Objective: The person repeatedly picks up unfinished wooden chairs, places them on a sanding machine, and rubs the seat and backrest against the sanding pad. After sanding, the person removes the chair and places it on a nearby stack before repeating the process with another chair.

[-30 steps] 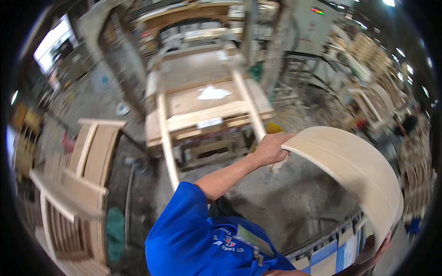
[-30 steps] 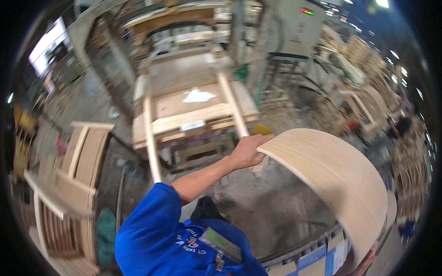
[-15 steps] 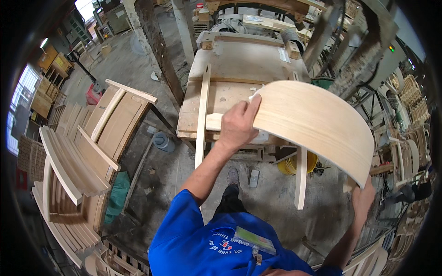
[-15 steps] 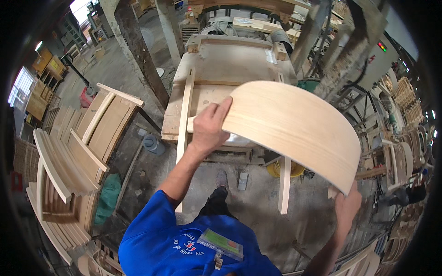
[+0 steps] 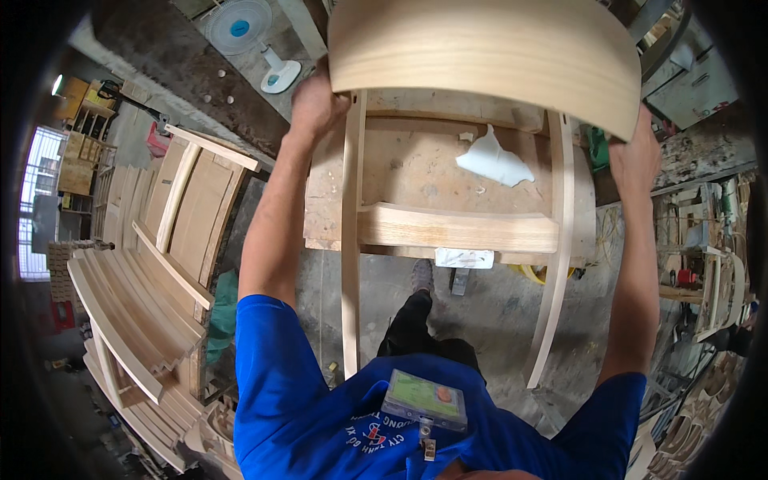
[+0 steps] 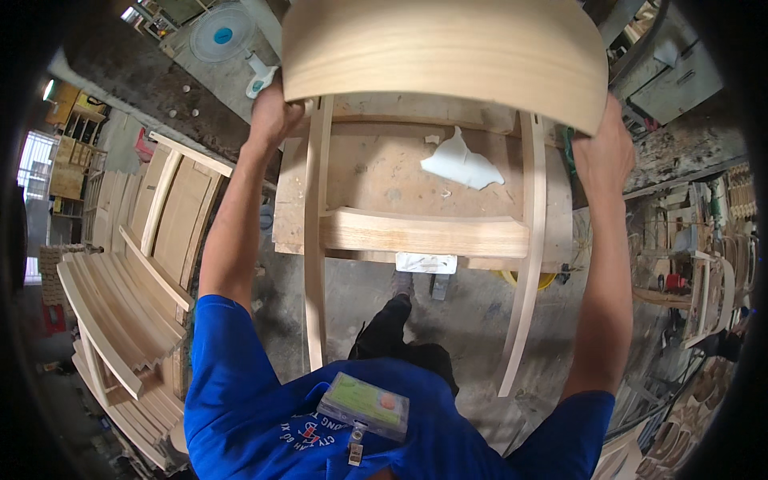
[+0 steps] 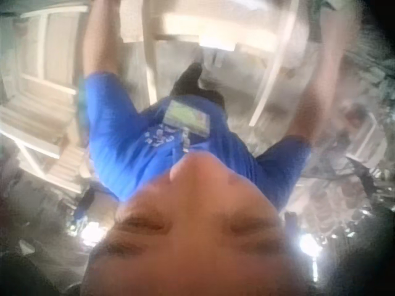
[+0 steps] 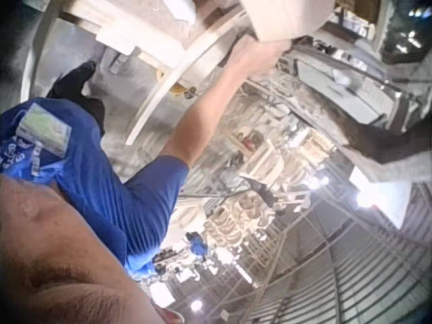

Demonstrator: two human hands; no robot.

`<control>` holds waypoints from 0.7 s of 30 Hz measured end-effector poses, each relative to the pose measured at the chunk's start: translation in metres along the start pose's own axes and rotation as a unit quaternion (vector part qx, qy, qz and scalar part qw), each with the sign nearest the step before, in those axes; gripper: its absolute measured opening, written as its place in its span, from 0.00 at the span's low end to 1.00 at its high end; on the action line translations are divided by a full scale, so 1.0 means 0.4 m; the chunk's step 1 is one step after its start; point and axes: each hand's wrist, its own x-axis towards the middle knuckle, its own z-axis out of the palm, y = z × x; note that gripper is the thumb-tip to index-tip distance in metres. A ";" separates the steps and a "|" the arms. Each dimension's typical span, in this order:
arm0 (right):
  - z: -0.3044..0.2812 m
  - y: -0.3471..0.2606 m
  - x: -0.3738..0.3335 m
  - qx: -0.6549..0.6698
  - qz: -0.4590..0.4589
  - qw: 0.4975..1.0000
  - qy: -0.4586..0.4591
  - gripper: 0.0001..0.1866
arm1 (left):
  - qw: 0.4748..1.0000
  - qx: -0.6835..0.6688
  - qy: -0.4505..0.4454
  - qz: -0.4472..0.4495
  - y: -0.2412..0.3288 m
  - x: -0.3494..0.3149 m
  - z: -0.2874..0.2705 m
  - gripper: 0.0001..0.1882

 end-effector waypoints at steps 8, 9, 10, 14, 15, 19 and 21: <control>0.220 0.050 0.085 0.024 -0.054 0.998 0.016 0.23 | 0.997 0.018 -0.002 -0.074 -0.025 0.055 0.074 0.28; 0.244 0.063 0.083 0.018 -0.040 0.999 0.007 0.24 | 0.998 0.012 0.004 -0.058 -0.029 0.047 0.084 0.28; 0.267 0.067 0.083 0.014 -0.027 1.000 -0.002 0.24 | 0.999 0.006 0.010 -0.043 -0.035 0.039 0.091 0.29; 0.322 0.107 0.056 0.009 -0.027 1.000 -0.003 0.26 | 0.999 0.001 -0.007 -0.039 -0.035 0.006 0.120 0.29; 0.332 0.119 0.051 0.010 -0.024 1.000 -0.010 0.27 | 0.999 0.021 -0.001 -0.030 -0.034 0.007 0.122 0.27; 0.352 0.161 0.065 0.002 -0.036 0.998 -0.047 0.29 | 0.998 0.051 0.001 -0.024 -0.039 -0.009 0.127 0.24; 0.375 0.209 0.056 0.002 -0.062 0.997 -0.043 0.30 | 0.999 -0.009 -0.011 -0.030 0.005 0.010 0.129 0.22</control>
